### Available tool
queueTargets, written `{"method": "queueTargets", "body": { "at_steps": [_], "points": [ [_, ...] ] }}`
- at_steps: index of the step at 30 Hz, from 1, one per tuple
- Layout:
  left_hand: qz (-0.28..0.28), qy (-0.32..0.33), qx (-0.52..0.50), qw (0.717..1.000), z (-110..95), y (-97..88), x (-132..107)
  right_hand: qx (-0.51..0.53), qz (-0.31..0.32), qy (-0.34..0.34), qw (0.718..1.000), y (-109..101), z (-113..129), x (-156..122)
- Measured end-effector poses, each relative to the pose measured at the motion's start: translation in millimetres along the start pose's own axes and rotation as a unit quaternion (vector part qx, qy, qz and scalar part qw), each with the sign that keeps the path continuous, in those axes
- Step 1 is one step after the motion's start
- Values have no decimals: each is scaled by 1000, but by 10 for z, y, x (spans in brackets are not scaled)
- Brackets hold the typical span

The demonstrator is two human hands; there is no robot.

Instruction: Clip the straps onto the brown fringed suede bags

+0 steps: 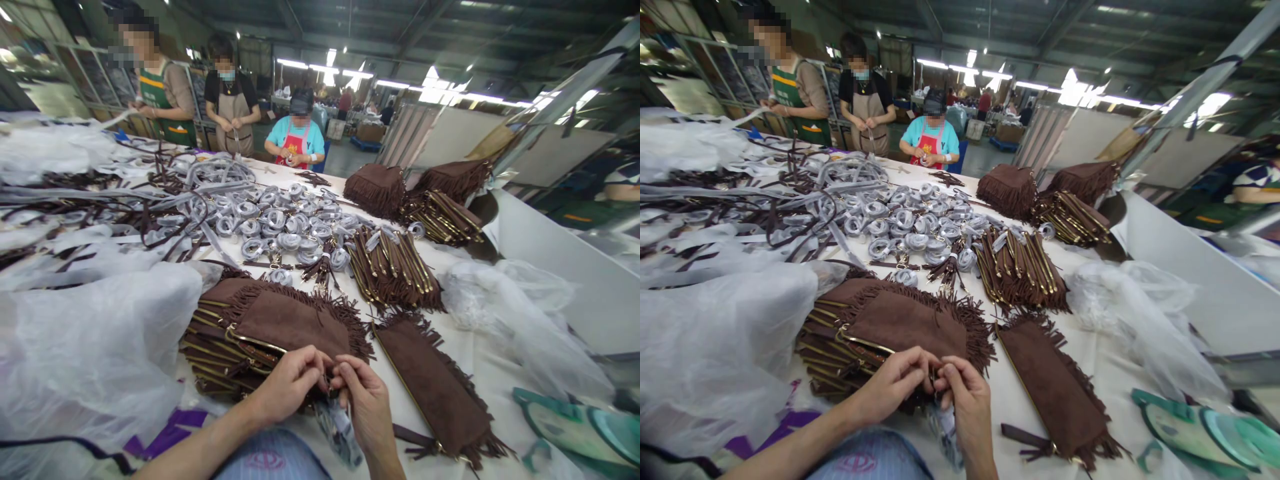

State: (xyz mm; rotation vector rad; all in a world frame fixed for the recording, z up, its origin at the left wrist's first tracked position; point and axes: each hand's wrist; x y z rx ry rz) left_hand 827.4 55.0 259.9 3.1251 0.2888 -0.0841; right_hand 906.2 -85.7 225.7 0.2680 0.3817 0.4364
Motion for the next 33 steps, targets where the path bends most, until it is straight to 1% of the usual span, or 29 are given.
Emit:
{"method": "queueTargets", "body": {
  "at_steps": [2,4,7,11,14,17,22,26,28,31,33],
  "points": [
    [-5,-64,-69,996,53,7,11,16,0,16,1000,-16,-26,-31],
    [-11,-102,-108,989,126,32,29,31,8,32,999,-29,-47,-66],
    [-25,-126,-126,984,195,68,51,35,12,43,998,-48,-65,-111],
    [-37,-150,-121,981,166,70,57,40,21,36,998,-78,-84,-139],
    [-32,-142,-94,985,135,56,55,29,27,30,999,-108,-108,-139],
    [-19,-124,-70,990,146,55,49,-4,30,6,1000,-143,-138,-135],
    [-17,-106,-80,991,198,77,29,-32,25,-9,999,-161,-175,-136],
    [-20,-84,-98,991,172,86,14,-30,66,-3,997,-136,-168,-145],
    [-7,-79,-92,993,141,85,6,-46,76,-13,996,-129,-162,-150],
    [26,-74,-79,994,111,82,-7,-75,75,-34,994,-129,-172,-157],
    [38,-74,-72,994,111,80,-14,-79,78,-37,993,-131,-189,-162]
  ]
}}
Point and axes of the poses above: each hand's wrist, its own x-axis towards the middle knuckle, its own y-axis out of the palm, z = x × y, and after that the axes turned 2 degrees about x, right-handed
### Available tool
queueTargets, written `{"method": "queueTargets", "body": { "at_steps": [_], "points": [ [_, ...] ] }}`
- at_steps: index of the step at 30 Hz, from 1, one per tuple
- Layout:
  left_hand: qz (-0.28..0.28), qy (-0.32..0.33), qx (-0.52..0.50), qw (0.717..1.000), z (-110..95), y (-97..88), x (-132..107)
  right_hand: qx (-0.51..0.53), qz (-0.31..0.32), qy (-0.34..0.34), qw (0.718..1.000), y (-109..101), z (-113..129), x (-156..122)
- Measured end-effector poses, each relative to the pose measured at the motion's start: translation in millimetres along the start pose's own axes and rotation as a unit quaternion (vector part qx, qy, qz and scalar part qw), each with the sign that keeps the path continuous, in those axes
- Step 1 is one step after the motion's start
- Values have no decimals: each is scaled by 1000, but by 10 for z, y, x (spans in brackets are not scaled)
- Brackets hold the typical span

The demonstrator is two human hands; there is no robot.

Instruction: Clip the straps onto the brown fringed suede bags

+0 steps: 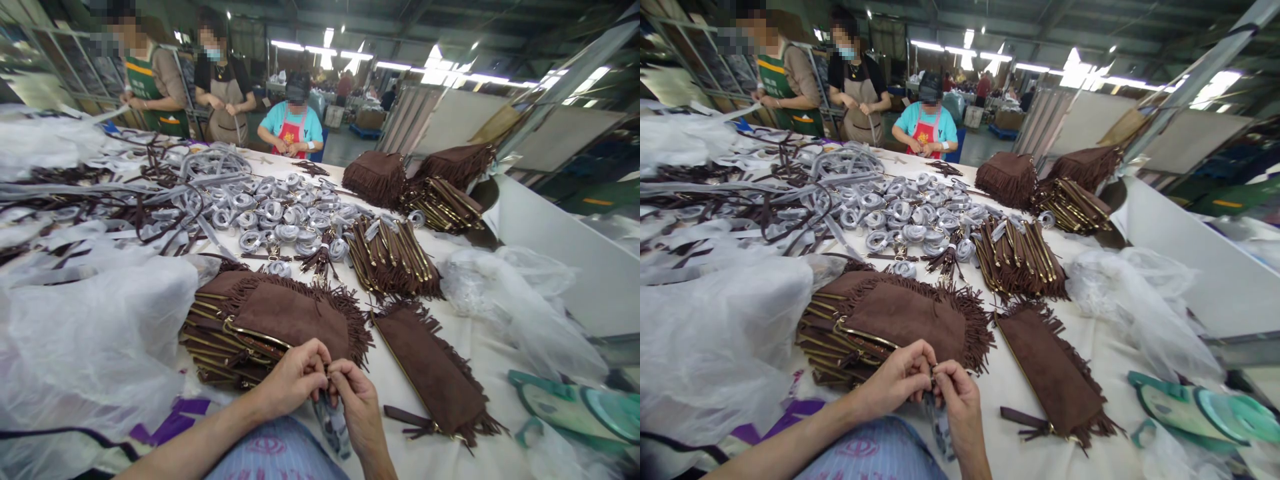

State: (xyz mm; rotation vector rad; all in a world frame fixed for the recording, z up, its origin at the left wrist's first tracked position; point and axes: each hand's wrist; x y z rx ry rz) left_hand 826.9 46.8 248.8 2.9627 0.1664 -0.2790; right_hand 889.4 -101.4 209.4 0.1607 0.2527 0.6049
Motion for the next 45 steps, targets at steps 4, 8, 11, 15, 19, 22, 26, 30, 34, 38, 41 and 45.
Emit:
{"method": "queueTargets", "body": {
  "at_steps": [4,8,11,15,19,22,26,30,34,38,41,45],
  "points": [
    [-8,-5,7,1000,23,-2,1,4,6,3,1000,11,-27,-12],
    [-15,1,5,1000,21,7,7,1,-1,-1,1000,25,-16,-10],
    [-22,4,6,1000,14,20,6,-1,4,-12,1000,39,3,-7],
    [-35,7,18,999,17,37,8,-15,6,-36,999,55,-18,-17],
    [-37,13,20,999,15,53,21,17,-21,-31,999,62,-102,-23],
    [-28,10,15,999,26,53,30,45,-25,-23,998,60,-138,-18],
    [-26,7,11,1000,57,37,35,32,-5,-32,999,57,-122,-6],
    [-31,6,10,999,55,23,35,24,-1,-32,999,60,-98,1],
    [-30,-2,29,999,26,20,28,-2,7,-42,999,71,-67,-8],
    [-32,0,30,999,-4,33,8,-32,18,-54,998,71,-52,-20],
    [-38,-2,11,999,15,45,0,-50,29,-70,996,75,-66,-7],
    [-39,-33,2,999,102,38,18,-83,39,-98,991,76,-83,0]
  ]
}}
Point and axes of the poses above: each hand's wrist, its own x-axis towards the middle knuckle, its own y-axis out of the palm, z = x × y, and after that the axes turned 2 degrees about x, right-handed
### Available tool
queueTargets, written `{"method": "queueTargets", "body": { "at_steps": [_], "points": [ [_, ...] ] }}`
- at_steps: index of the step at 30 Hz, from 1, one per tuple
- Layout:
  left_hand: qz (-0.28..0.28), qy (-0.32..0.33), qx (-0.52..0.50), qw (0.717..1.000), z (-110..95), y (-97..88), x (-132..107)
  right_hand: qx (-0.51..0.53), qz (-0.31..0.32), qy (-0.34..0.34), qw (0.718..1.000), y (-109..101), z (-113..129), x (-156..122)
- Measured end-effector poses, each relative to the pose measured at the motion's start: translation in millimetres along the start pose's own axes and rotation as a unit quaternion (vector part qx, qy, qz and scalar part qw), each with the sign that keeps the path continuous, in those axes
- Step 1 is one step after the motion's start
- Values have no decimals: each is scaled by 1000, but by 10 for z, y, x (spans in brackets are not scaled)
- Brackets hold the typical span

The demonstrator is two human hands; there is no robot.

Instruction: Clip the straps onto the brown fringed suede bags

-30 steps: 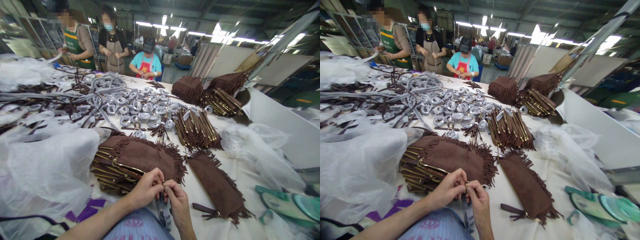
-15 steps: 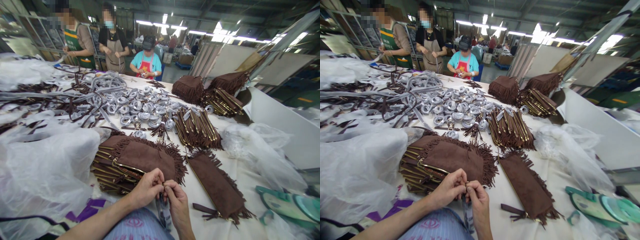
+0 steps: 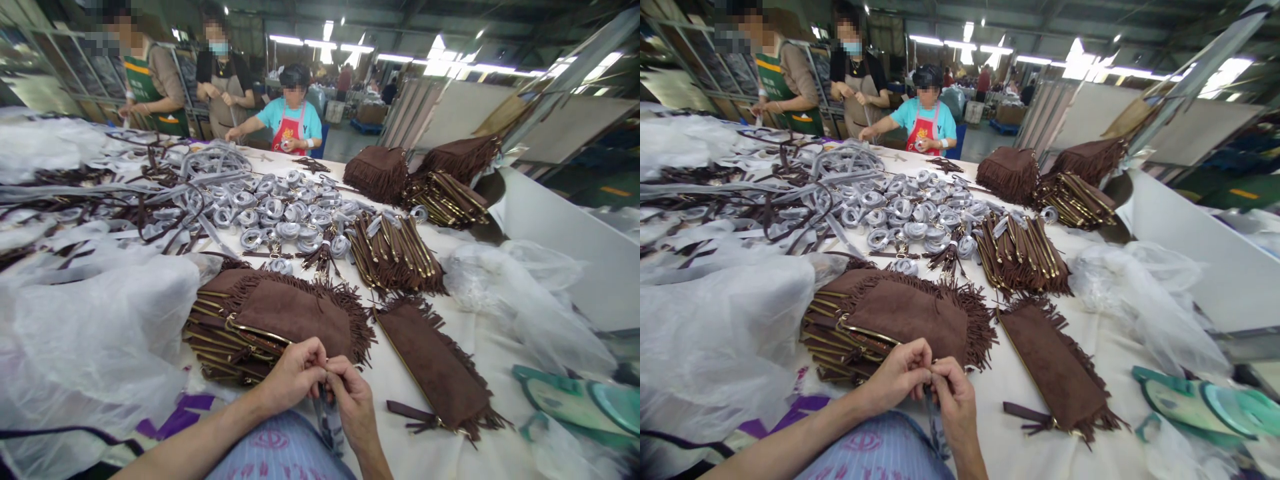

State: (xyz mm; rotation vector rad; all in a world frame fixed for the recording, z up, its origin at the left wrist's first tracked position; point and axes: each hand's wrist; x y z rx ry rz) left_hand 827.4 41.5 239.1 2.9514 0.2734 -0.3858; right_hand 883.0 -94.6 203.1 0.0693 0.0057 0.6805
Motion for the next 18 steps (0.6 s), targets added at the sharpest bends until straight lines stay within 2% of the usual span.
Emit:
{"method": "queueTargets", "body": {
  "at_steps": [3,4,6,8,9,12,14,16,18],
  "points": [
    [3,-14,-7,1000,18,-31,31,-53,13,-18,998,-78,-22,-107],
    [3,-11,0,1000,5,-43,42,-86,-1,-23,996,-124,-48,-175],
    [0,9,41,999,-42,-64,67,-172,-64,-24,983,-228,-145,-347],
    [3,38,99,994,-100,-66,94,-259,-117,5,959,-302,-297,-527],
    [7,53,126,991,-130,-59,105,-292,-112,29,949,-316,-382,-603],
    [17,106,226,968,-230,-38,115,-328,-28,88,940,-281,-590,-726],
    [35,169,344,923,-311,-83,90,-317,-12,101,943,-265,-621,-727],
    [44,229,486,843,-390,-220,46,-294,-41,120,947,-316,-537,-703],
    [22,236,612,755,-446,-437,9,-254,-80,143,953,-430,-357,-680]
  ]
}}
Point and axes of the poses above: each hand's wrist, its own x-axis towards the middle knuckle, its own y-axis out of the palm, z = x × y, and after that the axes turned 2 degrees about x, right-handed
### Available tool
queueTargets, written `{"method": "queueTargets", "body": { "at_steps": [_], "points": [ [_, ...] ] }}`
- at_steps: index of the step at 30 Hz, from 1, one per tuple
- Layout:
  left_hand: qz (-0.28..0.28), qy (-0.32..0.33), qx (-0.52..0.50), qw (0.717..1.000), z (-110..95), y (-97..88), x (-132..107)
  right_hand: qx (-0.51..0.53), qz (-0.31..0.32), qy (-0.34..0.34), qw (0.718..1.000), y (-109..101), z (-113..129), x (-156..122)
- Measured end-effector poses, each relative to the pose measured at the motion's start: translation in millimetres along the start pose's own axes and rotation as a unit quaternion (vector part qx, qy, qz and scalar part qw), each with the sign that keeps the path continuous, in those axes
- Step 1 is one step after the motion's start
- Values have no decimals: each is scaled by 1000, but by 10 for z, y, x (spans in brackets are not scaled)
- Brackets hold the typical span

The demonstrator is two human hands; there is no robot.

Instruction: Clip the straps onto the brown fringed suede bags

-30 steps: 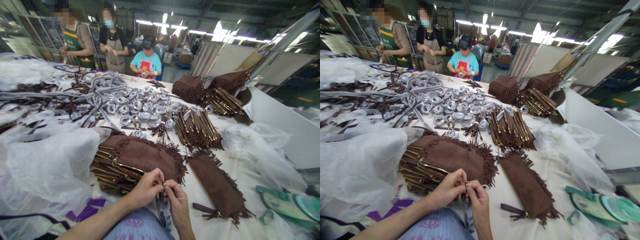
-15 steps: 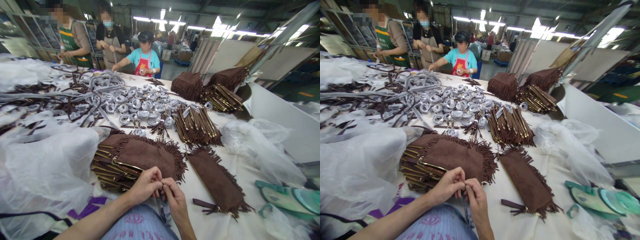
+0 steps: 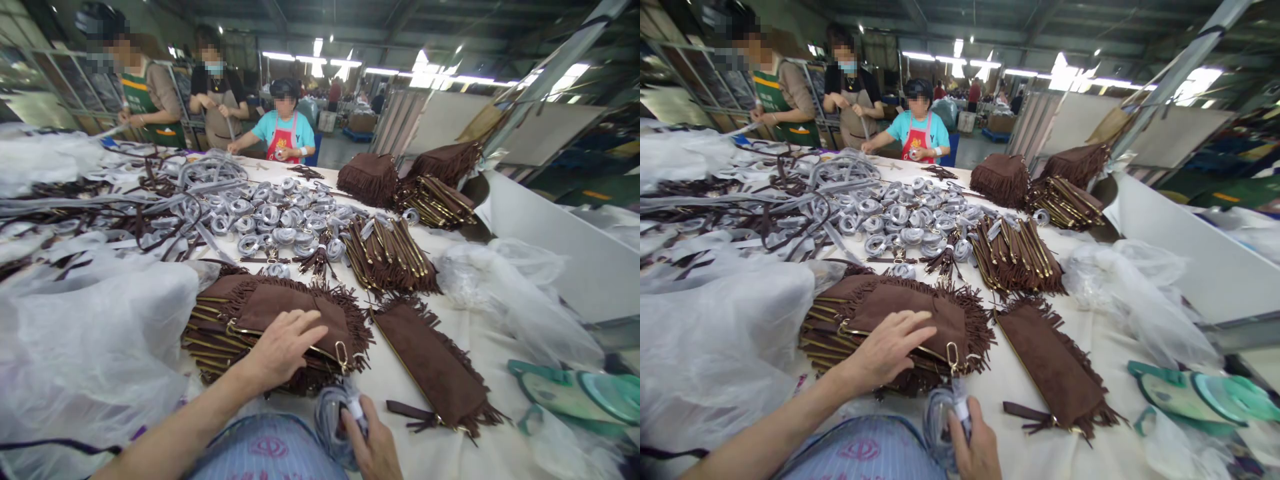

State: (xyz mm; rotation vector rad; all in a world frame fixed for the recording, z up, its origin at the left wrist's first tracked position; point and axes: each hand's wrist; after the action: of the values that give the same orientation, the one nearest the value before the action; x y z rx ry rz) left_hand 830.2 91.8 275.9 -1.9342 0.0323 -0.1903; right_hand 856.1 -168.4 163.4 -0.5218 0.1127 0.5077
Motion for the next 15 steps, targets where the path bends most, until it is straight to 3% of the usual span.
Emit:
{"method": "queueTargets", "body": {
  "at_steps": [3,5,7,9,11,13,15],
  "points": [
    [47,-71,124,989,298,-107,-88,89,6,34,995,-310,226,-12],
    [61,-102,138,983,416,-132,-71,152,73,52,984,-410,412,-10],
    [42,-113,136,983,431,-152,-1,213,164,67,961,-373,602,22],
    [20,-109,135,985,370,-188,80,277,222,83,931,-218,765,93],
    [13,-106,137,985,284,-237,127,331,234,123,906,13,887,200],
    [18,-100,138,985,212,-277,125,373,209,168,888,277,980,336],
    [21,-94,138,986,159,-286,89,428,124,173,878,543,1068,496]
  ]
}}
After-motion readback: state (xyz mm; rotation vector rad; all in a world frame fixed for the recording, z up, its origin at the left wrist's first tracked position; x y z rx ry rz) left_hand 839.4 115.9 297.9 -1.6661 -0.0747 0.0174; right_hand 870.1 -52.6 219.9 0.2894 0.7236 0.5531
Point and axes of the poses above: each hand's wrist, its own x-axis towards the middle knuckle, its own y-axis out of the palm, z = x × y, and after that the axes turned 2 degrees about x, right-handed
